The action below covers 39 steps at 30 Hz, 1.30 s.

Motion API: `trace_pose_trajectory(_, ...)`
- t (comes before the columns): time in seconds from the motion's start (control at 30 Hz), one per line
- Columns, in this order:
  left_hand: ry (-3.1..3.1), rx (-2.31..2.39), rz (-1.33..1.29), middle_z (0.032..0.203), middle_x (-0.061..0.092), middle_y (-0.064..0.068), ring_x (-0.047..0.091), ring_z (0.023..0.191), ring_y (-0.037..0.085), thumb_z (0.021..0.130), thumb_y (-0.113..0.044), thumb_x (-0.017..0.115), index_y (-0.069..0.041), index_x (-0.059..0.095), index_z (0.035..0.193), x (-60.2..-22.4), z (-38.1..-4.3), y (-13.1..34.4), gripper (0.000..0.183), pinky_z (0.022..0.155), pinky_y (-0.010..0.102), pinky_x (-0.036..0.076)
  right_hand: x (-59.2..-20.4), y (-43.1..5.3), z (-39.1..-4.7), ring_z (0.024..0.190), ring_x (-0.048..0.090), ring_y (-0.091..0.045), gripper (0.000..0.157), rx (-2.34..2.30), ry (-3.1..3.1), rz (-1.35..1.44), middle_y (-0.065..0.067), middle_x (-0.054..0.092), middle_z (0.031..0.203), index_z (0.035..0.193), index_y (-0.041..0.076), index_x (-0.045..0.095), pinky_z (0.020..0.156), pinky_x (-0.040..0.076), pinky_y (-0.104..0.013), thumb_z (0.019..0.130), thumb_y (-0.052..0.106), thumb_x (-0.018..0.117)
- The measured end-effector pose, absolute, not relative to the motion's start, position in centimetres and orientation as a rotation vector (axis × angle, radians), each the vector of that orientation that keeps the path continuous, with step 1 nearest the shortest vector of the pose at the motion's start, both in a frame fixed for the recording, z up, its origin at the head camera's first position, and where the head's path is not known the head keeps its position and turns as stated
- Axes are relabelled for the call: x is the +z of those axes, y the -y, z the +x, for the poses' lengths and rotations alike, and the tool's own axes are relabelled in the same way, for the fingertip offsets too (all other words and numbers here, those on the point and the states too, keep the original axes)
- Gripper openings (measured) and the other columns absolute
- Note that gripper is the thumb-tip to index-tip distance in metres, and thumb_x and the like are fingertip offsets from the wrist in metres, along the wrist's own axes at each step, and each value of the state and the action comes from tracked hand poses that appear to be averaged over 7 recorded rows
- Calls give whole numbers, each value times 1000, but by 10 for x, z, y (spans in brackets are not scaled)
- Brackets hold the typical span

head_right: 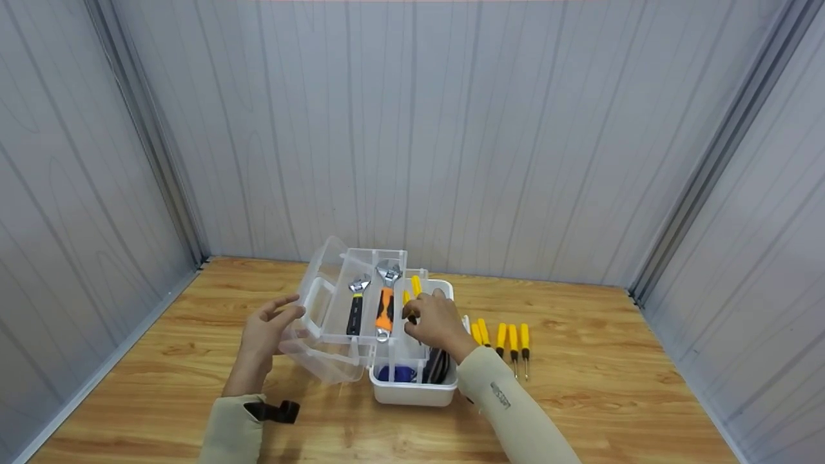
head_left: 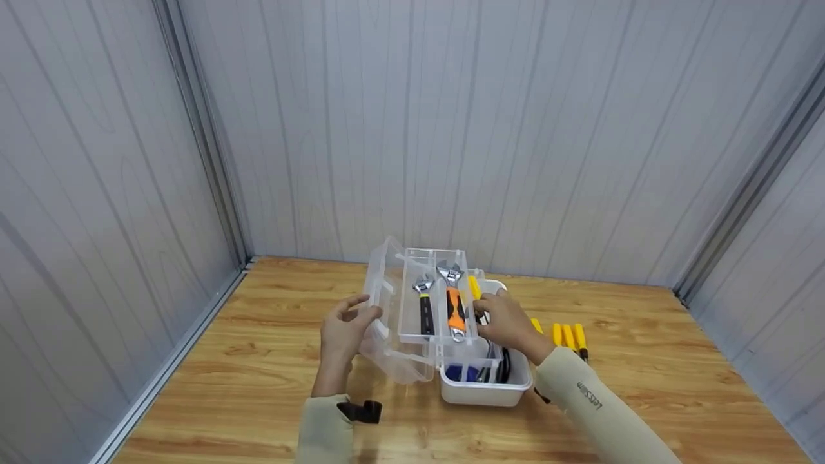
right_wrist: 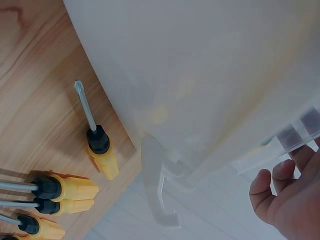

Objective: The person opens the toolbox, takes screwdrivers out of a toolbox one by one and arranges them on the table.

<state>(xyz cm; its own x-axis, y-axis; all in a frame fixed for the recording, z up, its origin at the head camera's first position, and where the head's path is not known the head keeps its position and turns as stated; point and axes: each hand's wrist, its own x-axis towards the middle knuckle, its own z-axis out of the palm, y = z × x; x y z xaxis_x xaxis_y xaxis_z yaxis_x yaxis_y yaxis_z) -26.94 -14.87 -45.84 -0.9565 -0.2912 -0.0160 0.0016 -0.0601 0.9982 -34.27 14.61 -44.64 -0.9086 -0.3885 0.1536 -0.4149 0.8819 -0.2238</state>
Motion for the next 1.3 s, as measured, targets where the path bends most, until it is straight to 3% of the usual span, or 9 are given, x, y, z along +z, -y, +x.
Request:
trace_pose_trajectory(0.13, 2001, -2146, 299, 111, 66, 18, 65, 91, 27, 78, -27, 75, -10, 65, 121, -458, -269, 149, 48, 67, 33, 55, -446, -147, -343, 80, 42, -18, 20, 378, 2942, 633, 5, 59, 87, 95, 18, 71, 69, 33, -32, 81, 31, 70)
trace_pose_trajectory(0.6, 2026, -2180, 258, 116, 63, 18, 64, 92, 28, 80, -29, 74, -12, 63, 123, -457, -271, 148, 48, 64, 34, 56, -449, -155, -343, 73, 43, -20, 10, 582, 2772, 743, -5, 65, 77, 77, 15, 64, 70, 28, -32, 76, 19, 73)
trace_pose_trajectory(0.73, 2046, -2176, 265, 119, 61, 16, 61, 94, 27, 81, -30, 74, -16, 63, 123, -458, -271, 150, 46, 62, 34, 55, -452, -157, -343, 76, 55, -24, 6, 777, 2664, 814, -2, 66, 77, 82, 11, 70, 76, 39, -36, 77, 13, 72)
trace_pose_trajectory(0.9, 2061, -2161, 276, 119, 61, 17, 61, 95, 27, 81, -30, 74, -15, 63, 122, -458, -271, 150, 45, 64, 33, 55, -455, -160, -343, 79, 60, -17, 12, 1008, 2591, 844, 1, 69, 83, 90, 10, 74, 77, 51, -47, 79, 8, 71)
trace_pose_trajectory(1.13, 2070, -2161, 282, 122, 59, 16, 60, 97, 28, 81, -32, 74, -18, 63, 123, -459, -272, 150, 46, 66, 33, 54, -454, -162, -339, 80, 61, -12, 12, 1072, 2613, 733, 3, 72, 86, 92, 16, 73, 72, 44, -33, 82, 11, 69)
trace_pose_trajectory(1.3, 2073, -2158, 281, 123, 59, 17, 60, 98, 27, 80, -34, 75, -17, 63, 123, -459, -272, 151, 47, 66, 32, 54, -449, -163, -335, 83, 61, -14, 11, 1179, 2625, 617, -4, 72, 93, 96, 12, 73, 72, 44, -24, 86, 12, 69)
